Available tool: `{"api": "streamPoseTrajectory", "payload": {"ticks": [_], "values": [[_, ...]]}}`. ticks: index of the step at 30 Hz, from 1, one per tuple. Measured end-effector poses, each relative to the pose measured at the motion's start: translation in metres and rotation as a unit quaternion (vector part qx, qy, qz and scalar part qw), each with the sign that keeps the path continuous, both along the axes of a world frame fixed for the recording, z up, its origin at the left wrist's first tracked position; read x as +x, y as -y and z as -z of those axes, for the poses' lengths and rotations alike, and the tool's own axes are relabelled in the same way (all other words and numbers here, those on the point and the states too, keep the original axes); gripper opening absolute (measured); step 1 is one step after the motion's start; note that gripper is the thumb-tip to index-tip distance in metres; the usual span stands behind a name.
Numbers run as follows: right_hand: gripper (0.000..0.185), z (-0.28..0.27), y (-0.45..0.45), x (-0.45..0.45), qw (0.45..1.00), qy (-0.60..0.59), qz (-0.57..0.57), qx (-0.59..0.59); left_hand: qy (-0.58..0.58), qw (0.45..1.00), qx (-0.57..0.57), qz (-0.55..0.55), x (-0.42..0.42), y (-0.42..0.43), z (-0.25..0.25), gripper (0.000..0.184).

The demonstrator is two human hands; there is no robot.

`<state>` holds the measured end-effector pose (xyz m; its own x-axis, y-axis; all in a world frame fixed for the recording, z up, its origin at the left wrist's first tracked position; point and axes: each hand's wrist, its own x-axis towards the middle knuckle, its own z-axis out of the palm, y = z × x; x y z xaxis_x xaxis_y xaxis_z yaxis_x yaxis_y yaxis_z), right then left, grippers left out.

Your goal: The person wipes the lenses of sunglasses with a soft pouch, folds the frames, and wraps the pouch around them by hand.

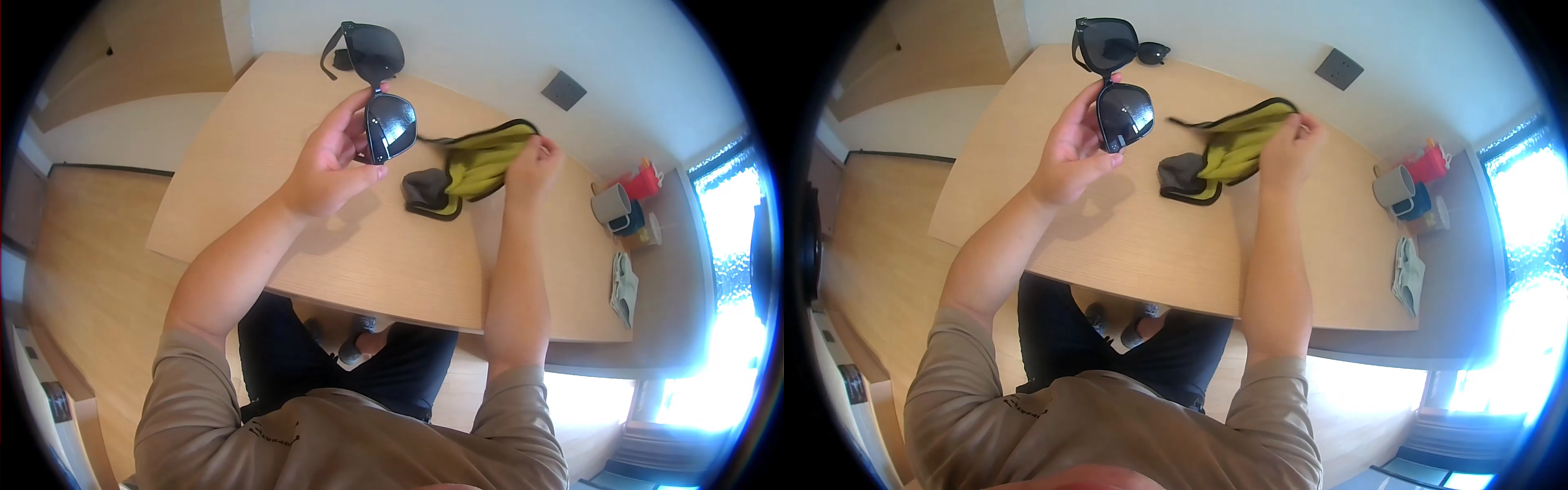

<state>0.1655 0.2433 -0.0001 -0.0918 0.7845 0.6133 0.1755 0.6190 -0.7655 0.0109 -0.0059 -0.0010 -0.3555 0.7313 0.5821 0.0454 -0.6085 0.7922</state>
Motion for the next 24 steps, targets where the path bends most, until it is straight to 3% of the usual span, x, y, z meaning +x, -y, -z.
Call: {"api": "streamPoseTrajectory", "payload": {"ticks": [4, 7, 9, 11, 14, 17, 20, 21, 24], "values": [[0.02, -0.023, 0.024, 0.003, 0.972, -0.216, -0.079, -0.044, -0.011, 1.0, -0.016, -0.005, -0.001, 0.004, 0.0, 0.081], [0.017, -0.011, 0.034, -0.004, 0.972, -0.185, -0.145, 0.014, -0.018, 1.0, -0.014, -0.009, -0.001, 0.002, 0.001, 0.081], [0.016, -0.004, 0.05, -0.012, 0.949, -0.131, -0.287, 0.004, -0.018, 1.0, -0.01, -0.012, -0.001, 0.001, 0.001, 0.082], [0.017, 0.0, 0.062, -0.011, 0.916, 0.094, -0.39, -0.033, -0.01, 1.0, -0.005, -0.014, 0.0, 0.001, 0.001, 0.082], [0.023, -0.004, 0.073, -0.013, 0.8, 0.347, -0.487, -0.055, -0.021, 0.999, 0.012, -0.021, -0.001, 0.0, 0.003, 0.082], [0.026, -0.005, 0.076, -0.014, 0.838, 0.357, -0.412, -0.026, -0.011, 1.0, 0.005, -0.019, -0.002, 0.0, 0.002, 0.082], [0.025, 0.0, 0.07, -0.014, 0.874, 0.319, -0.354, 0.095, -0.008, 1.0, 0.001, -0.009, -0.002, 0.001, 0.002, 0.082], [0.035, -0.001, 0.069, -0.014, 0.865, 0.352, -0.325, 0.149, -0.008, 1.0, -0.005, -0.006, -0.002, 0.002, 0.002, 0.082], [0.048, 0.012, 0.072, -0.016, 0.863, 0.412, -0.253, 0.146, -0.013, 1.0, -0.013, 0.001, -0.001, 0.002, 0.002, 0.082]]}}
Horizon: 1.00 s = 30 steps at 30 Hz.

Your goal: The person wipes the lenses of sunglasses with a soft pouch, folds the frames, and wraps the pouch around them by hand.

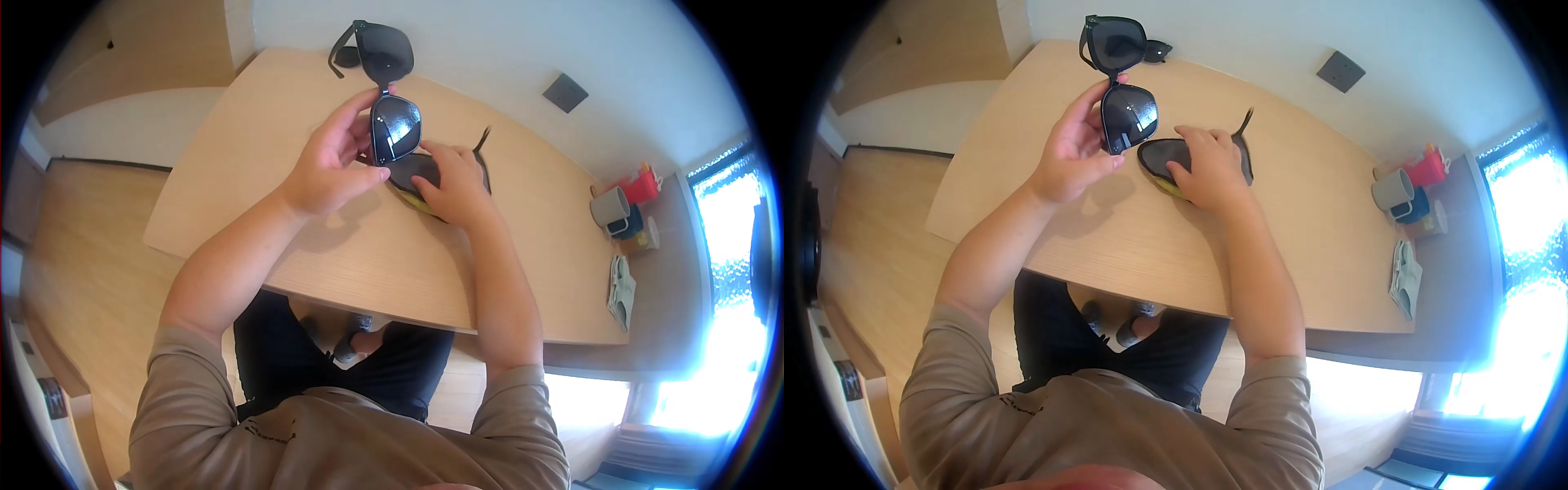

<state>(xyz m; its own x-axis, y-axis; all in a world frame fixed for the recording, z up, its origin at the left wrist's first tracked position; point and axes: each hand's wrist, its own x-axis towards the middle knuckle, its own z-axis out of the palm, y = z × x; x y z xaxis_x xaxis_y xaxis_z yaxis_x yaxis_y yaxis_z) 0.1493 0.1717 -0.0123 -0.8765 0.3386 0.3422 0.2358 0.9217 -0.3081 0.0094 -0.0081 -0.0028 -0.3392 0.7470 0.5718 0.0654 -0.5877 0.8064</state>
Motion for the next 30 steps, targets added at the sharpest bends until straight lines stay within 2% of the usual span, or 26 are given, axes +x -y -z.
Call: {"api": "streamPoseTrajectory", "payload": {"ticks": [3, 6, 9, 12, 18, 21, 27, 30], "values": [[0.059, 0.003, -0.002, -0.003, 0.997, 0.052, 0.011, -0.048, -0.008, 1.0, 0.008, -0.002, 0.002, -0.001, 0.0, 0.081], [0.053, -0.003, 0.0, -0.003, 0.993, 0.078, 0.036, -0.081, -0.009, 1.0, 0.011, -0.002, 0.003, -0.001, -0.002, 0.081], [0.038, -0.002, 0.0, -0.004, 0.994, 0.105, 0.02, 0.008, -0.01, 1.0, 0.007, 0.001, 0.002, -0.001, -0.002, 0.081], [0.027, -0.002, 0.001, -0.001, 0.998, 0.056, -0.001, -0.014, -0.016, 1.0, 0.004, -0.002, 0.001, -0.001, 0.001, 0.081], [0.019, -0.01, -0.001, 0.0, 0.988, 0.018, -0.099, -0.114, -0.016, 1.0, 0.002, 0.0, 0.001, -0.002, 0.0, 0.081], [0.019, -0.014, 0.003, 0.001, 0.99, 0.002, -0.104, -0.094, -0.018, 1.0, 0.0, 0.002, 0.001, -0.002, 0.0, 0.08], [0.018, -0.016, 0.005, -0.002, 0.957, -0.165, -0.051, -0.232, -0.019, 1.0, 0.0, 0.008, 0.002, -0.002, -0.003, 0.08], [0.024, -0.01, -0.005, -0.005, 0.962, -0.144, -0.048, -0.225, -0.018, 1.0, 0.001, 0.007, 0.002, -0.001, -0.004, 0.079]]}}
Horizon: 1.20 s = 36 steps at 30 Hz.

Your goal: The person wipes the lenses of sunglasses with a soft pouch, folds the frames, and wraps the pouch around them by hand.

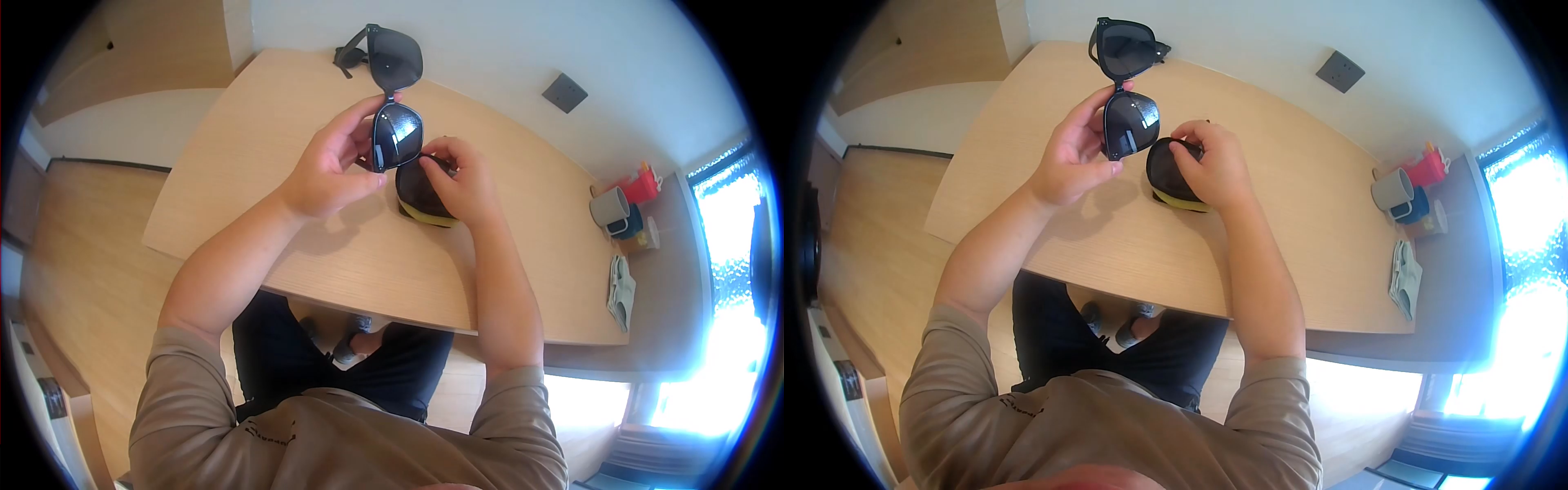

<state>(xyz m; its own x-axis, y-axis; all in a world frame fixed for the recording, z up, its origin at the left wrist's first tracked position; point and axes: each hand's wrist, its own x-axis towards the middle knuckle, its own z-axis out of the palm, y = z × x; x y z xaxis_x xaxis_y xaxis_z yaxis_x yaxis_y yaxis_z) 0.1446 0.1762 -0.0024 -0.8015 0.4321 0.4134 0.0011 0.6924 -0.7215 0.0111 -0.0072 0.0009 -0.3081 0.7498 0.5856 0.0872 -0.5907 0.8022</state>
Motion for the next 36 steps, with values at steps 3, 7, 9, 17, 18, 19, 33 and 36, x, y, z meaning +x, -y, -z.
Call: {"api": "streamPoseTrajectory", "payload": {"ticks": [3, 7, 9, 17, 18, 19, 33, 36], "values": [[0.031, -0.003, -0.001, 0.002, 0.996, 0.08, 0.023, 0.03, -0.002, 1.0, 0.0, -0.001, 0.0, -0.001, 0.0, 0.079], [0.035, -0.007, 0.002, 0.003, 0.987, 0.157, 0.033, 0.019, 0.0, 1.0, 0.0, -0.002, 0.0, 0.0, -0.001, 0.079], [0.035, -0.007, 0.002, 0.003, 0.982, 0.178, 0.044, 0.037, 0.002, 1.0, 0.002, -0.001, 0.0, -0.001, -0.001, 0.079], [0.028, -0.015, 0.005, 0.006, 0.966, 0.238, 0.084, 0.048, 0.0, 1.0, 0.004, -0.004, -0.001, -0.001, 0.0, 0.079], [0.027, -0.015, 0.005, 0.005, 0.966, 0.239, 0.082, 0.047, -0.001, 1.0, 0.004, -0.004, -0.002, -0.001, 0.0, 0.079], [0.026, -0.015, 0.005, 0.005, 0.972, 0.218, 0.077, 0.046, -0.003, 1.0, 0.004, -0.003, -0.002, -0.001, 0.0, 0.079], [0.013, -0.003, -0.001, 0.002, 0.992, -0.101, -0.022, -0.078, 0.019, 1.0, 0.011, -0.004, -0.006, -0.004, -0.001, 0.08], [0.011, -0.007, -0.004, 0.009, 0.969, -0.177, -0.094, -0.141, 0.01, 1.0, 0.014, -0.009, -0.005, -0.006, 0.0, 0.08]]}}
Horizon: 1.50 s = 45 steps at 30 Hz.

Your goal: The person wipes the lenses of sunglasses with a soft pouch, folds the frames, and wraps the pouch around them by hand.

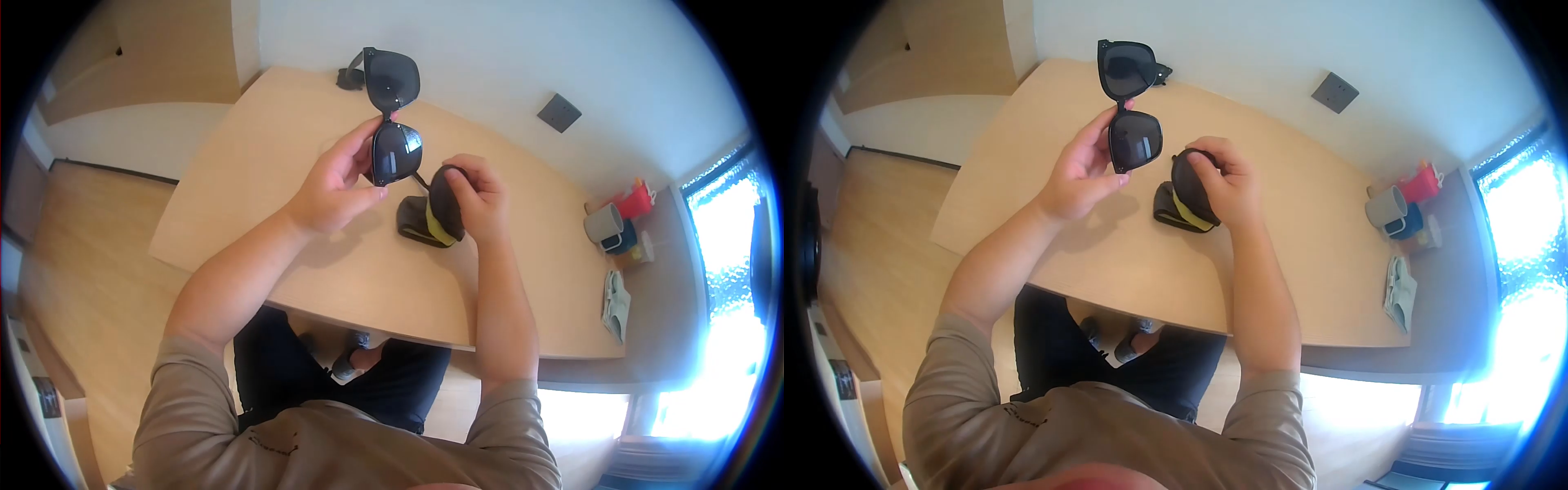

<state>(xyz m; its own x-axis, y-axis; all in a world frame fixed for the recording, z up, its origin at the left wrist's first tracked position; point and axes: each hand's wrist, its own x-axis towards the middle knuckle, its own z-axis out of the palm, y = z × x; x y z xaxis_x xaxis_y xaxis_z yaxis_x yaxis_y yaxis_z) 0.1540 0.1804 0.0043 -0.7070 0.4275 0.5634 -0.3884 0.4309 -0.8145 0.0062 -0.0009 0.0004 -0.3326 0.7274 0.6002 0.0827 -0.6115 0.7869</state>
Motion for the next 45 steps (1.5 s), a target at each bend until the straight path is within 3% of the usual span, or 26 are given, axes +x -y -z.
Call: {"api": "streamPoseTrajectory", "payload": {"ticks": [9, 29, 45], "values": [[0.014, -0.004, 0.014, 0.005, 0.993, -0.01, -0.076, -0.094, -0.045, 0.998, -0.02, 0.04, 0.006, 0.002, 0.006, 0.08], [0.014, -0.003, 0.017, 0.002, 0.995, 0.017, -0.065, -0.076, -0.05, 0.996, -0.031, 0.064, 0.007, 0.003, 0.006, 0.077], [0.018, 0.0, 0.024, -0.003, 0.989, 0.038, -0.102, -0.105, -0.092, 0.987, -0.123, 0.051, 0.011, 0.006, 0.01, 0.076]]}}
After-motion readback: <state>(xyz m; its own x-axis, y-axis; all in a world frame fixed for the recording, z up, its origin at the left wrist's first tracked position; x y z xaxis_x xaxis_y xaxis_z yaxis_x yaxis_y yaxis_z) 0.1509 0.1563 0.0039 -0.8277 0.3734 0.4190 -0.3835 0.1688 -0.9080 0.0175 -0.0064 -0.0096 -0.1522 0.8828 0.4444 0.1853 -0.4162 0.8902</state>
